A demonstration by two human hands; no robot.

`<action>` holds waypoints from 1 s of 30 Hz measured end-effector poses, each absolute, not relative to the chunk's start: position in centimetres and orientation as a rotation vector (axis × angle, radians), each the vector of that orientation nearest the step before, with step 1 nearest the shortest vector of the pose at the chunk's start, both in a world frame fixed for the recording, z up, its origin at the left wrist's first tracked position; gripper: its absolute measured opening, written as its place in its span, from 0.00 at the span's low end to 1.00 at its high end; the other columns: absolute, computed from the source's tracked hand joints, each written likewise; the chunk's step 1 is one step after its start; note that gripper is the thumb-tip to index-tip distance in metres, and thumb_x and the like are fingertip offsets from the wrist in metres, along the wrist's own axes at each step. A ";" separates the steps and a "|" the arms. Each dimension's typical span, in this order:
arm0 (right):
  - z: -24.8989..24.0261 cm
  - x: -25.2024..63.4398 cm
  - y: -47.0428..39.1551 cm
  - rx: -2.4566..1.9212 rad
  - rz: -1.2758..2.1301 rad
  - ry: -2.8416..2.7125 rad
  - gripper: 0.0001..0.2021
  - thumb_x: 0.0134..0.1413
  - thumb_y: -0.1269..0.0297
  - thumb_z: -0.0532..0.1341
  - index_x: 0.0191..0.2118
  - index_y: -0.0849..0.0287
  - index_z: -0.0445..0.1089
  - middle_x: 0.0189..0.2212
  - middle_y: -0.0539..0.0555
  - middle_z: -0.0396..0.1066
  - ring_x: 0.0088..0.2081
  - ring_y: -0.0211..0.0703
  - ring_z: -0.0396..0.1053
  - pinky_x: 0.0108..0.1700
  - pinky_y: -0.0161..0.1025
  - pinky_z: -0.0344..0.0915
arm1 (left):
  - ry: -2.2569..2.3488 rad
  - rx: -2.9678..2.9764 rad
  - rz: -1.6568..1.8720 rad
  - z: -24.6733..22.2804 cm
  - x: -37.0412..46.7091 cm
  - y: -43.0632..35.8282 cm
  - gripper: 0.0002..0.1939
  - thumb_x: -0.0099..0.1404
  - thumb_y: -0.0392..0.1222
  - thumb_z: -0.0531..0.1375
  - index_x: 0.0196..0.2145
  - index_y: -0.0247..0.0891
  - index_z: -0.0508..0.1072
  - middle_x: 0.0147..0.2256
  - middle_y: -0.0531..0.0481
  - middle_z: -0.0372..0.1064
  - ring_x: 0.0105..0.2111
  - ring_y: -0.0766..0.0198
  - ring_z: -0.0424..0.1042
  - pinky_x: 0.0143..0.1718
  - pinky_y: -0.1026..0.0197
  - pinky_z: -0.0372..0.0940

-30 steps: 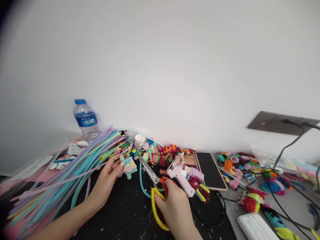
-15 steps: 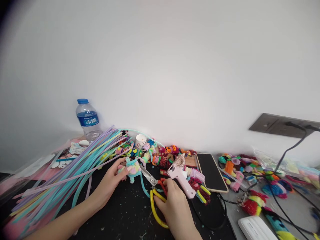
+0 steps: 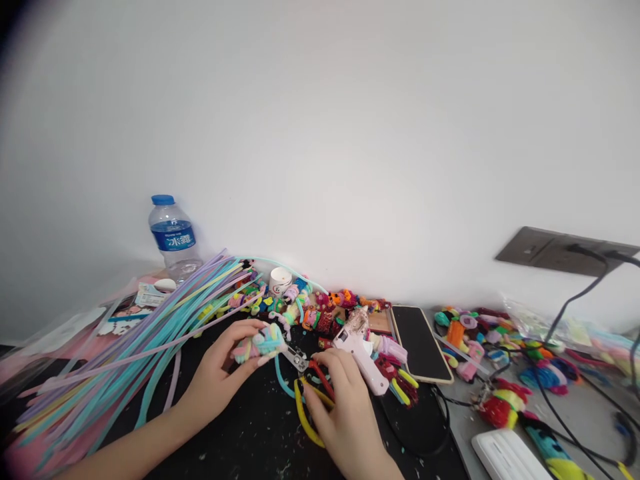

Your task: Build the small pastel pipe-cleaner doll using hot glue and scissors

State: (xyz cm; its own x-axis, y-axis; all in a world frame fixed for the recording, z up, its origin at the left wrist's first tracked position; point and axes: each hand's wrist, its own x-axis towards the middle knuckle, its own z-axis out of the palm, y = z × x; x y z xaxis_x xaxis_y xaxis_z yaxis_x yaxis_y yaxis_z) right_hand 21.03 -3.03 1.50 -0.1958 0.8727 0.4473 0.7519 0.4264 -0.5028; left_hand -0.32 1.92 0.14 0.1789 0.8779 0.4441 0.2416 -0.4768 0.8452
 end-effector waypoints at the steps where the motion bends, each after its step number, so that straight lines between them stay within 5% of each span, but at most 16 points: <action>1: 1.6 21.0 -3.2 -1.322 0.237 -1.983 0.12 0.53 0.71 0.56 0.45 0.56 0.62 0.40 0.57 0.67 0.44 0.48 0.65 0.44 0.42 0.64 | 1.015 1.918 1.291 0.2 -0.3 1.7 0.11 0.59 0.34 0.58 0.40 0.42 0.66 0.47 0.45 0.65 0.49 0.56 0.64 0.50 0.55 0.59; 15: 0.9 19.9 -3.8 -1.142 0.411 -1.929 0.07 0.55 0.74 0.53 0.38 0.56 0.63 0.32 0.52 0.66 0.33 0.40 0.65 0.35 0.35 0.63 | 0.737 2.305 1.031 0.4 -0.4 0.7 0.12 0.63 0.32 0.54 0.43 0.44 0.66 0.48 0.44 0.65 0.47 0.60 0.65 0.48 0.59 0.61; 30: 0.5 19.2 -3.6 -1.241 0.863 -1.588 0.05 0.55 0.64 0.54 0.33 0.58 0.64 0.25 0.48 0.60 0.25 0.37 0.58 0.27 0.32 0.58 | 0.779 2.064 1.034 0.5 0.0 0.6 0.11 0.60 0.33 0.57 0.41 0.43 0.67 0.46 0.46 0.67 0.46 0.58 0.66 0.48 0.58 0.60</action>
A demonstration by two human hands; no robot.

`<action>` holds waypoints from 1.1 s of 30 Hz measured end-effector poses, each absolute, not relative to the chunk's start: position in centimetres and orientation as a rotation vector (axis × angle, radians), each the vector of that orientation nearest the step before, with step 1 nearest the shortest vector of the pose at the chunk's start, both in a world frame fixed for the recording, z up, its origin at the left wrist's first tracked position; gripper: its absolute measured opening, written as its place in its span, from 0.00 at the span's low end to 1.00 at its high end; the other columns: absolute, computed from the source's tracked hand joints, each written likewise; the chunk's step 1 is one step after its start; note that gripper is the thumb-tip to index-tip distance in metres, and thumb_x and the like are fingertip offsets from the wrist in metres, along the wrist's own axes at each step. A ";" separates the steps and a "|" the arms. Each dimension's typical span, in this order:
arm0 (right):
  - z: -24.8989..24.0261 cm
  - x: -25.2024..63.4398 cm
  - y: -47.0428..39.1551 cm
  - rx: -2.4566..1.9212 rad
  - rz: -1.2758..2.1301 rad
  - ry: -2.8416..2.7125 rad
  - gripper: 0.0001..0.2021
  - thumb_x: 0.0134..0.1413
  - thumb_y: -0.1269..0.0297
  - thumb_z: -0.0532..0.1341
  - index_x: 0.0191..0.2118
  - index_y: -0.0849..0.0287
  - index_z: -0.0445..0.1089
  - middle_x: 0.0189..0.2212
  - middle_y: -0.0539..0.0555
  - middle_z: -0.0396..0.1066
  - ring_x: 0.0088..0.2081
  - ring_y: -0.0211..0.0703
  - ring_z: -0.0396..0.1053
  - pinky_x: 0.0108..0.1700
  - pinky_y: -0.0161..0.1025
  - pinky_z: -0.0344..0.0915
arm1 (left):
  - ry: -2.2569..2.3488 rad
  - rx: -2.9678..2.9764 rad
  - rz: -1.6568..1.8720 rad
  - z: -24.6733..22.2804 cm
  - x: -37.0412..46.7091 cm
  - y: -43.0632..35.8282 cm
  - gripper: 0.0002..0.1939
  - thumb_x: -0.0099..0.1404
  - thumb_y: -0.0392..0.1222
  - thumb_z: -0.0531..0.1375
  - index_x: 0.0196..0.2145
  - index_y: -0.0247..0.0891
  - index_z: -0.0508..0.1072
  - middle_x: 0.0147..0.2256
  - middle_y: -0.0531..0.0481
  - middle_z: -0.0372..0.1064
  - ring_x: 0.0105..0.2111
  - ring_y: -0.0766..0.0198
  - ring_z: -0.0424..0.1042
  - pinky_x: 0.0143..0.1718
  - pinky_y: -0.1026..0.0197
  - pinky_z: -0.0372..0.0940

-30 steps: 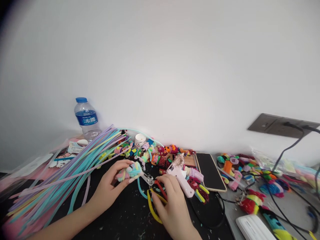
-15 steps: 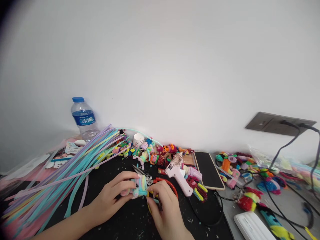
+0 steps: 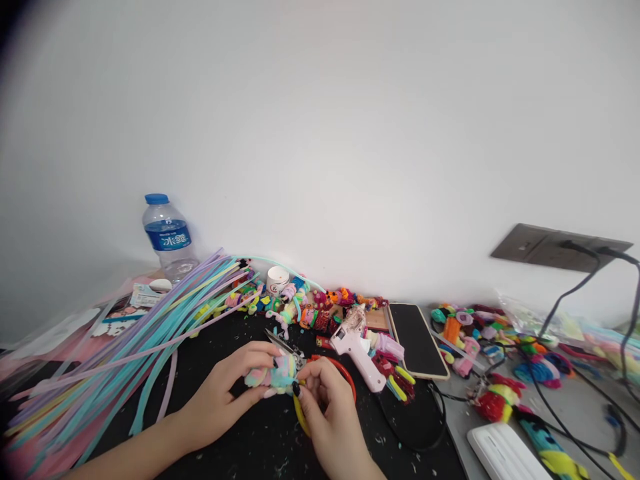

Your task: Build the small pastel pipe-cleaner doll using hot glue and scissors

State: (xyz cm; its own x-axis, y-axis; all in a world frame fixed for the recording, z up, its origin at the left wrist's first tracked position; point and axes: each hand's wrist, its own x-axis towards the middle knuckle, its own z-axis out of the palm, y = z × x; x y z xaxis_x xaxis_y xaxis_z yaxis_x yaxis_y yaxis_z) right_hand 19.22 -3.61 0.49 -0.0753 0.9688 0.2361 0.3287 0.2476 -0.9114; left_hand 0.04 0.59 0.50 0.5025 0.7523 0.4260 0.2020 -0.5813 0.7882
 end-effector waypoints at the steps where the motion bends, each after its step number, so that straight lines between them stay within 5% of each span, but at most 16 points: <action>1: 0.5 19.2 -3.5 -1.231 0.929 -1.537 0.05 0.55 0.63 0.54 0.33 0.58 0.63 0.24 0.48 0.59 0.25 0.37 0.58 0.26 0.32 0.57 | 0.799 2.000 1.028 0.5 0.1 0.6 0.11 0.60 0.34 0.58 0.41 0.43 0.66 0.45 0.47 0.67 0.45 0.58 0.66 0.48 0.59 0.60; 8: 0.6 19.3 -3.4 -1.164 1.087 -1.431 0.10 0.55 0.56 0.56 0.33 0.59 0.62 0.24 0.47 0.58 0.25 0.35 0.57 0.26 0.30 0.56 | 0.833 1.593 0.998 0.3 0.7 1.0 0.11 0.58 0.41 0.59 0.40 0.41 0.66 0.34 0.51 0.65 0.35 0.61 0.65 0.37 0.63 0.62; 33: 0.8 19.4 -3.5 -1.263 0.862 -1.940 0.09 0.60 0.66 0.48 0.28 0.58 0.59 0.26 0.48 0.59 0.29 0.38 0.57 0.32 0.33 0.55 | 0.731 1.314 0.927 0.6 0.7 1.2 0.11 0.61 0.43 0.58 0.41 0.41 0.64 0.34 0.54 0.64 0.35 0.65 0.63 0.36 0.65 0.58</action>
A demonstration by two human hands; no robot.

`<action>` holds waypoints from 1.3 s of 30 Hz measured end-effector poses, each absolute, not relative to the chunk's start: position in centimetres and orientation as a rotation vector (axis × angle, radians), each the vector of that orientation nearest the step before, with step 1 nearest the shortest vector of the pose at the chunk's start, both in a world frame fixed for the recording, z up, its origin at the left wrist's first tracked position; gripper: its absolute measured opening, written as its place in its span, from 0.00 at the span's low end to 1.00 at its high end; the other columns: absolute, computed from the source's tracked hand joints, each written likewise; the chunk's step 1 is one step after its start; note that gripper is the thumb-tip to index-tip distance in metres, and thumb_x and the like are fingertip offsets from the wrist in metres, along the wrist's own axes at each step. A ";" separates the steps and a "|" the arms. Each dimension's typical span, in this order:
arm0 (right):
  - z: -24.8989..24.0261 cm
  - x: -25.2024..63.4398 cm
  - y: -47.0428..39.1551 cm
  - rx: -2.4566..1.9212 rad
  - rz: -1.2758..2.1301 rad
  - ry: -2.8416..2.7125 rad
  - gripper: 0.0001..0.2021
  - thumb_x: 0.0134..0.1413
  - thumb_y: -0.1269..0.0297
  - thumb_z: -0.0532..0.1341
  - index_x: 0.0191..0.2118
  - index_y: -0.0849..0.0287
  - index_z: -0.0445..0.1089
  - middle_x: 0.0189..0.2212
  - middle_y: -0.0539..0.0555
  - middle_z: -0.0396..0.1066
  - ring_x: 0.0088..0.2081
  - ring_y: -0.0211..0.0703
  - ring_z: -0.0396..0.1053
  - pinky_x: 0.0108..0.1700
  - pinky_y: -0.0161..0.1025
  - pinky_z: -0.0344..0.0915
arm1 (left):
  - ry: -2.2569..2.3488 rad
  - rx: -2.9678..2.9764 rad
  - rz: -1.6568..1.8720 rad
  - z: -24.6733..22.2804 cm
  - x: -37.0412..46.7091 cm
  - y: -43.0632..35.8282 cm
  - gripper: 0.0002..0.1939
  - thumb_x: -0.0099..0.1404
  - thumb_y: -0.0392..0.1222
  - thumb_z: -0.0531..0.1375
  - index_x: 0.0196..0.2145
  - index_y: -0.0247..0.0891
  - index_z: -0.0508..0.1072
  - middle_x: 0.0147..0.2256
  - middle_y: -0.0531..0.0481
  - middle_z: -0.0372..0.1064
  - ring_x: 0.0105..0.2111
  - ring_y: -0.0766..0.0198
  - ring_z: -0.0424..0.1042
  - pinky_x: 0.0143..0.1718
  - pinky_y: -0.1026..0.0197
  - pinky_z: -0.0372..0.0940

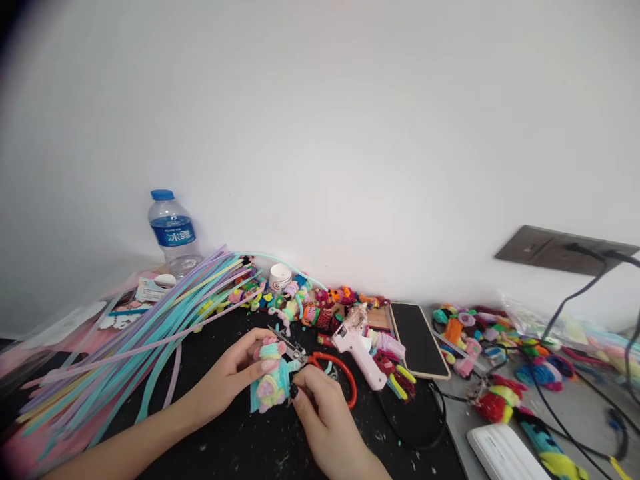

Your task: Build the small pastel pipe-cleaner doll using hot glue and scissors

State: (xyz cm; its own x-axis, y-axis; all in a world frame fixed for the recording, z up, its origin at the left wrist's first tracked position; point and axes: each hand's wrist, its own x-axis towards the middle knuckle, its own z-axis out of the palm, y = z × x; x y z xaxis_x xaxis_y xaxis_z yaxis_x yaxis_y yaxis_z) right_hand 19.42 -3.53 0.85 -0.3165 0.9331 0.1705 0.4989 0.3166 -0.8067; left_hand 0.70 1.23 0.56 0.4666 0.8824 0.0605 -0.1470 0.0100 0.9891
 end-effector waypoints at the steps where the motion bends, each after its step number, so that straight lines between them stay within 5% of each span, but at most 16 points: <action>1: 0.9 19.4 -3.5 -1.260 0.862 -1.946 0.09 0.60 0.66 0.48 0.28 0.57 0.58 0.26 0.48 0.59 0.29 0.37 0.57 0.32 0.33 0.55 | 0.736 1.328 0.925 0.5 0.7 1.2 0.11 0.61 0.43 0.58 0.41 0.41 0.64 0.34 0.54 0.64 0.34 0.65 0.63 0.35 0.65 0.58; 23: 0.7 19.7 -3.5 -1.192 1.042 -1.920 0.11 0.62 0.63 0.47 0.29 0.59 0.60 0.27 0.49 0.59 0.29 0.38 0.56 0.33 0.34 0.55 | 0.659 1.256 0.931 0.6 0.9 1.4 0.09 0.61 0.40 0.58 0.40 0.39 0.64 0.33 0.56 0.64 0.33 0.68 0.63 0.35 0.68 0.58; 39: 1.9 19.2 -3.8 -1.223 0.806 -2.231 0.09 0.57 0.76 0.47 0.32 0.56 0.58 0.31 0.49 0.63 0.33 0.37 0.60 0.35 0.32 0.57 | 0.712 1.330 0.869 0.4 0.6 1.5 0.11 0.58 0.41 0.60 0.39 0.37 0.65 0.29 0.56 0.61 0.29 0.69 0.59 0.29 0.69 0.56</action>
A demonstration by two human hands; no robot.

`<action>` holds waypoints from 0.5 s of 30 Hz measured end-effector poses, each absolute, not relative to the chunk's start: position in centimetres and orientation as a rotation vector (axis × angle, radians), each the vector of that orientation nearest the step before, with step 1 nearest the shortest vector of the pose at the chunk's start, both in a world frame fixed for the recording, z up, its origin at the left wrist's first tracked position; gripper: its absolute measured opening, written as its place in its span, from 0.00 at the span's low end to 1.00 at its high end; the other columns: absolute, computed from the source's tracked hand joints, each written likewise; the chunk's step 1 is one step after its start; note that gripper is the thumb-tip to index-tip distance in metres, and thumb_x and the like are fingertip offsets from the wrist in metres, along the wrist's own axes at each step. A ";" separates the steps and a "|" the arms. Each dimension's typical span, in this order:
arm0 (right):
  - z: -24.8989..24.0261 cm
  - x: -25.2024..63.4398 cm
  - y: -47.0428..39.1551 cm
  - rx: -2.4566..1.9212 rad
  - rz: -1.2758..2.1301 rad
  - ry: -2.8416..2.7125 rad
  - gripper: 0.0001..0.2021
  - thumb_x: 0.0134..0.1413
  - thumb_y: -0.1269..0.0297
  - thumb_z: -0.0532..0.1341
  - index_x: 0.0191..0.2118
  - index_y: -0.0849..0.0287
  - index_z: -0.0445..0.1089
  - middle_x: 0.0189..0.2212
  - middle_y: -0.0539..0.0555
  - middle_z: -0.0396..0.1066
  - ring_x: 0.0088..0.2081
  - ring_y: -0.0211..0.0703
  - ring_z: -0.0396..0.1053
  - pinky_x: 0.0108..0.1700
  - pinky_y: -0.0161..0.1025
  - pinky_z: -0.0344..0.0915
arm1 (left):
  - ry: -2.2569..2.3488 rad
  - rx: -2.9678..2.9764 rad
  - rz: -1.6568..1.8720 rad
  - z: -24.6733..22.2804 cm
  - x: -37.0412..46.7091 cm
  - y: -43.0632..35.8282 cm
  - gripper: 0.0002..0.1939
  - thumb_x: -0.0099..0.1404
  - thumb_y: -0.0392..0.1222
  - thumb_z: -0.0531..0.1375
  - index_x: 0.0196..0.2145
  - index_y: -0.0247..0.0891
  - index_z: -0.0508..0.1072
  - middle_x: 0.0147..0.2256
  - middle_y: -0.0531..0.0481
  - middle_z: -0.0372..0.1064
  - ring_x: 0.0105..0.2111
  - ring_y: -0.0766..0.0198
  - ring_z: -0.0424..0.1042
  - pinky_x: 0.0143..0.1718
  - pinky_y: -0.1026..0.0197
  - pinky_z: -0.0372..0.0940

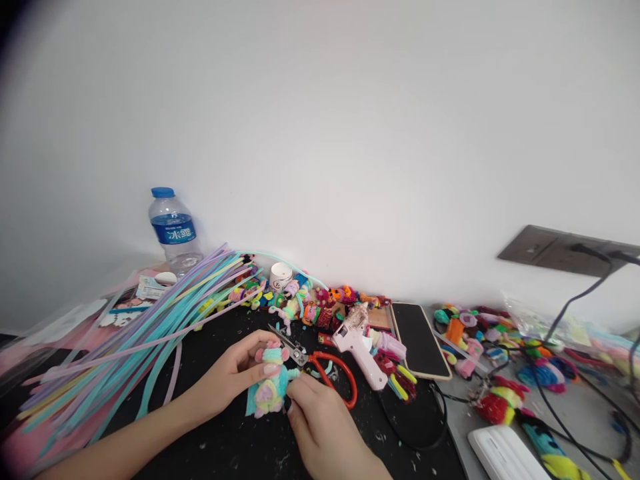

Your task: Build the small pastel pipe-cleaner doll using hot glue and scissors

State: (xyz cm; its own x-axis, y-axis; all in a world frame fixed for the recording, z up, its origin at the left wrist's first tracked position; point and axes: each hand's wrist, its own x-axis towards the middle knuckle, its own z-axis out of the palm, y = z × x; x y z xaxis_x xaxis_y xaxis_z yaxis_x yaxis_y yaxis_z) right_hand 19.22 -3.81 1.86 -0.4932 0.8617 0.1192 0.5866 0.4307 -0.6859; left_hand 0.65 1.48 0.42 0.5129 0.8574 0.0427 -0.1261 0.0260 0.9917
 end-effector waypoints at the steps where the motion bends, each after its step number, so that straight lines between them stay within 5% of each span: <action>1: 1.9 19.3 -3.8 -1.245 0.784 -2.252 0.08 0.57 0.76 0.47 0.31 0.56 0.57 0.31 0.49 0.63 0.32 0.38 0.61 0.35 0.32 0.57 | 0.714 1.338 0.866 0.4 0.6 1.5 0.11 0.58 0.41 0.61 0.39 0.37 0.66 0.29 0.56 0.61 0.29 0.69 0.59 0.29 0.68 0.56; 15: 1.3 19.2 -3.8 -1.439 0.540 -2.388 0.09 0.59 0.72 0.43 0.32 0.56 0.56 0.26 0.50 0.64 0.24 0.38 0.62 0.27 0.32 0.56 | 0.730 1.403 0.838 0.5 0.7 1.5 0.11 0.57 0.41 0.60 0.38 0.37 0.66 0.30 0.55 0.61 0.30 0.67 0.59 0.31 0.66 0.56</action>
State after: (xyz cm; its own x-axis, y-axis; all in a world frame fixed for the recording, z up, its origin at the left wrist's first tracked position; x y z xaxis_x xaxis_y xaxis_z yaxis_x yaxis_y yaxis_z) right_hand 19.24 -3.80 1.32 -0.4531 0.8893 0.0617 0.7763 0.4276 -0.4631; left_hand 0.65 1.47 0.55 0.5303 0.8464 0.0485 -0.0678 -0.0147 0.9976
